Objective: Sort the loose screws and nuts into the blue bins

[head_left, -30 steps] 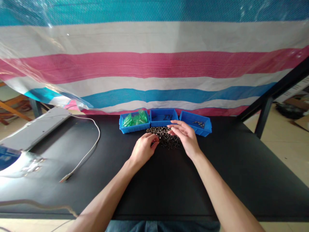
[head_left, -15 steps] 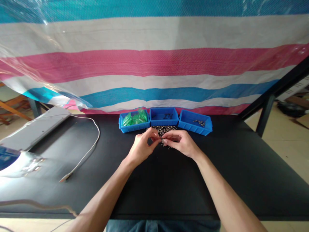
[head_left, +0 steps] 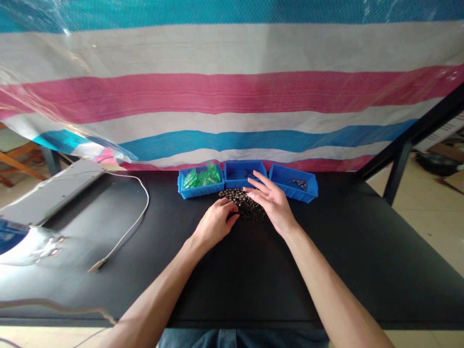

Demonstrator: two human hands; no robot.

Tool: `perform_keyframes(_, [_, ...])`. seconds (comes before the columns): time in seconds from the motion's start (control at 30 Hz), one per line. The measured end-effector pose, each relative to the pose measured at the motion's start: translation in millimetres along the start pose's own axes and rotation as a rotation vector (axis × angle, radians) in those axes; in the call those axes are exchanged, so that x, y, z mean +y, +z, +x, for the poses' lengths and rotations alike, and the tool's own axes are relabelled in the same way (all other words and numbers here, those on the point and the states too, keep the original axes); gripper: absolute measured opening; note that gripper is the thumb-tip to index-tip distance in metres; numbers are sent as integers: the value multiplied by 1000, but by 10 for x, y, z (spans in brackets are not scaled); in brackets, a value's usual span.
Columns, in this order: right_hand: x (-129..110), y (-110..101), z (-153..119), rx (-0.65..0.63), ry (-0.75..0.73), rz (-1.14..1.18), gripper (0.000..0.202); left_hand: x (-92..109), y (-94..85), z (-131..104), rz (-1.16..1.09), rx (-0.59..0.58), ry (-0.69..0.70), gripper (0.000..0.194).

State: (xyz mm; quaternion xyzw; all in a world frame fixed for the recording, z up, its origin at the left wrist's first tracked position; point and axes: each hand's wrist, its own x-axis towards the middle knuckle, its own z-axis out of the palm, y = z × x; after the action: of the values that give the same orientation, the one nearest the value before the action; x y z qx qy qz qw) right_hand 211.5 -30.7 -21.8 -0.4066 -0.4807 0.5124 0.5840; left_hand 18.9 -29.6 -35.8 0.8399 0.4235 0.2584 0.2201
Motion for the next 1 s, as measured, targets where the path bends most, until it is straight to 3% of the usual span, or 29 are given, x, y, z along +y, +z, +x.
perform_keyframes(0.17, [-39,-52,-45,-1,21,-35,41,-14,9,8,-37,23,-31,8])
perform_keyframes(0.5, [-65,-44,-71,-34,29,-132,38,-10,-2,10,-57,93,14,8])
perform_keyframes(0.8, [-100,-105,-120,-222,-58,-449,25,125,-120,15,-244,207,39,11])
perform_keyframes(1.0, [-128,-56,-149,-294,-69,-465,20,99,-99,11,-190,228,89,16])
